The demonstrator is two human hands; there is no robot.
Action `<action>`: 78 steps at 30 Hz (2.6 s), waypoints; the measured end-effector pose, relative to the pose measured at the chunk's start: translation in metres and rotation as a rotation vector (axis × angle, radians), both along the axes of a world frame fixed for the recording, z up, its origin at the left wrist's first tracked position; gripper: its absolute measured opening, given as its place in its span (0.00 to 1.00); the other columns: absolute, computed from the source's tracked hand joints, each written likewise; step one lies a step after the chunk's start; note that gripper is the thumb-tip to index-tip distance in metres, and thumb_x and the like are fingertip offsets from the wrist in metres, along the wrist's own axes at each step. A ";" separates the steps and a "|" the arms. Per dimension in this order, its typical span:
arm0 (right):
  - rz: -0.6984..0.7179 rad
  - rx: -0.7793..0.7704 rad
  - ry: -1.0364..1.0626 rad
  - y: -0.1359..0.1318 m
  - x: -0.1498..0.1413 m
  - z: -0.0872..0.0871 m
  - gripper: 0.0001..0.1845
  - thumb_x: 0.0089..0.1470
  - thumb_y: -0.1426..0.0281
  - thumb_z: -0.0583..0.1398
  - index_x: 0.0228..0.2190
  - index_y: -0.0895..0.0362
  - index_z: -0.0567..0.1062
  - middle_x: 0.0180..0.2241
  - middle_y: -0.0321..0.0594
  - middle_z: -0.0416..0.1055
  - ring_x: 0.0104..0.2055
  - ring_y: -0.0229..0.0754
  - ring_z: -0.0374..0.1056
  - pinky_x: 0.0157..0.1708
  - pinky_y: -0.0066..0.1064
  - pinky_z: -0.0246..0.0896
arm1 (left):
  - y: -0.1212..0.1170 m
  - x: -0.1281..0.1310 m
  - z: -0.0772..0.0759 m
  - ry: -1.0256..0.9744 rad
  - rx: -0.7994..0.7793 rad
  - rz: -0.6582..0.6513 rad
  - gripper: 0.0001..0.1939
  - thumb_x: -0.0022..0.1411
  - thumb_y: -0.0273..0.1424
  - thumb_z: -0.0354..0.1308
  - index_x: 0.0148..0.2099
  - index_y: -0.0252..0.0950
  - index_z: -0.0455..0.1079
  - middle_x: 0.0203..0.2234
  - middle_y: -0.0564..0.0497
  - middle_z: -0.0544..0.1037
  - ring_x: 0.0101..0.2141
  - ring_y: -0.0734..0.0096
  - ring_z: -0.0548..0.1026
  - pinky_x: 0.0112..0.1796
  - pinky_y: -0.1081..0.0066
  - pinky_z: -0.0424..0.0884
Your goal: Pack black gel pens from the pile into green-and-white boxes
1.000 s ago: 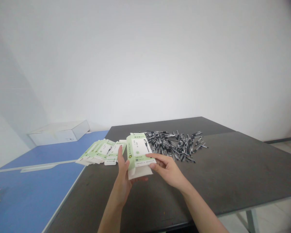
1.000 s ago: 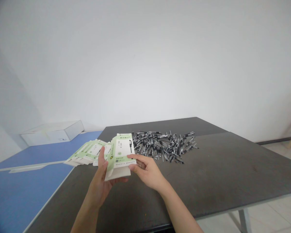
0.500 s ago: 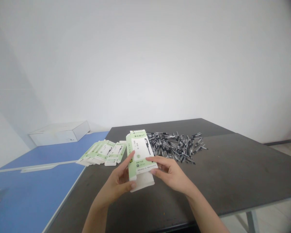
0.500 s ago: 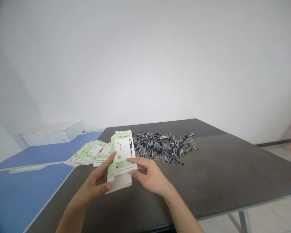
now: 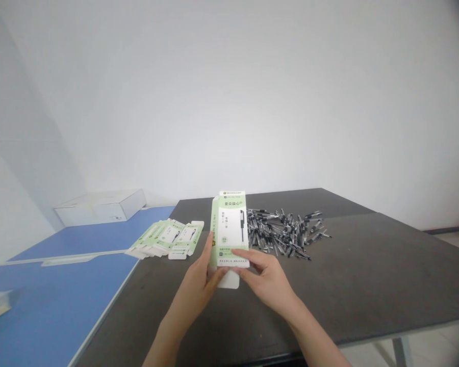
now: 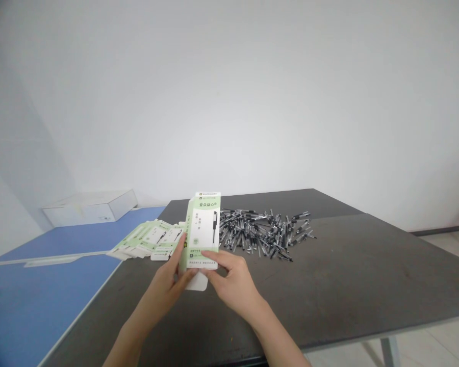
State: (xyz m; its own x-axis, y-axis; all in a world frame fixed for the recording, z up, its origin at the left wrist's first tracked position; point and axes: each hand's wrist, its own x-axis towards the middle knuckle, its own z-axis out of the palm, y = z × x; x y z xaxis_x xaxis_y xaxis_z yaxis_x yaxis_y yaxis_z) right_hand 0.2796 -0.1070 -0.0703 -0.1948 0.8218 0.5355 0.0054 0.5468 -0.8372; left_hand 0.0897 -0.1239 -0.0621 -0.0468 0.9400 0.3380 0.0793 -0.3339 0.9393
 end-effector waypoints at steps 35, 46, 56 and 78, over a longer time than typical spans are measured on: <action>0.170 0.264 -0.177 -0.023 -0.015 0.014 0.22 0.52 0.73 0.67 0.51 0.54 0.78 0.44 0.43 0.68 0.46 0.42 0.68 0.49 0.37 0.67 | -0.001 0.047 0.008 -1.019 -0.206 -0.110 0.23 0.60 0.49 0.59 0.40 0.33 0.77 0.27 0.49 0.77 0.28 0.66 0.78 0.33 0.69 0.76; 0.106 0.026 -0.224 -0.024 -0.021 0.031 0.26 0.43 0.82 0.63 0.47 0.60 0.81 0.35 0.39 0.69 0.42 0.43 0.69 0.46 0.36 0.67 | -0.012 0.056 0.012 -1.058 -0.111 -0.071 0.23 0.54 0.48 0.63 0.41 0.32 0.76 0.29 0.46 0.79 0.25 0.67 0.75 0.32 0.67 0.75; 0.373 0.048 -0.164 -0.019 0.004 0.029 0.17 0.54 0.77 0.64 0.46 0.55 0.80 0.40 0.40 0.70 0.40 0.38 0.67 0.45 0.34 0.67 | -0.016 0.048 0.011 -1.135 -0.080 -0.241 0.24 0.60 0.48 0.56 0.43 0.31 0.75 0.30 0.47 0.73 0.27 0.67 0.72 0.28 0.67 0.73; 0.304 0.166 -0.131 -0.036 0.003 0.015 0.10 0.59 0.75 0.63 0.43 0.56 0.78 0.45 0.43 0.73 0.49 0.39 0.70 0.52 0.29 0.64 | -0.015 0.049 0.012 -1.206 0.004 -0.274 0.27 0.58 0.50 0.55 0.45 0.30 0.74 0.31 0.47 0.67 0.30 0.68 0.67 0.31 0.67 0.73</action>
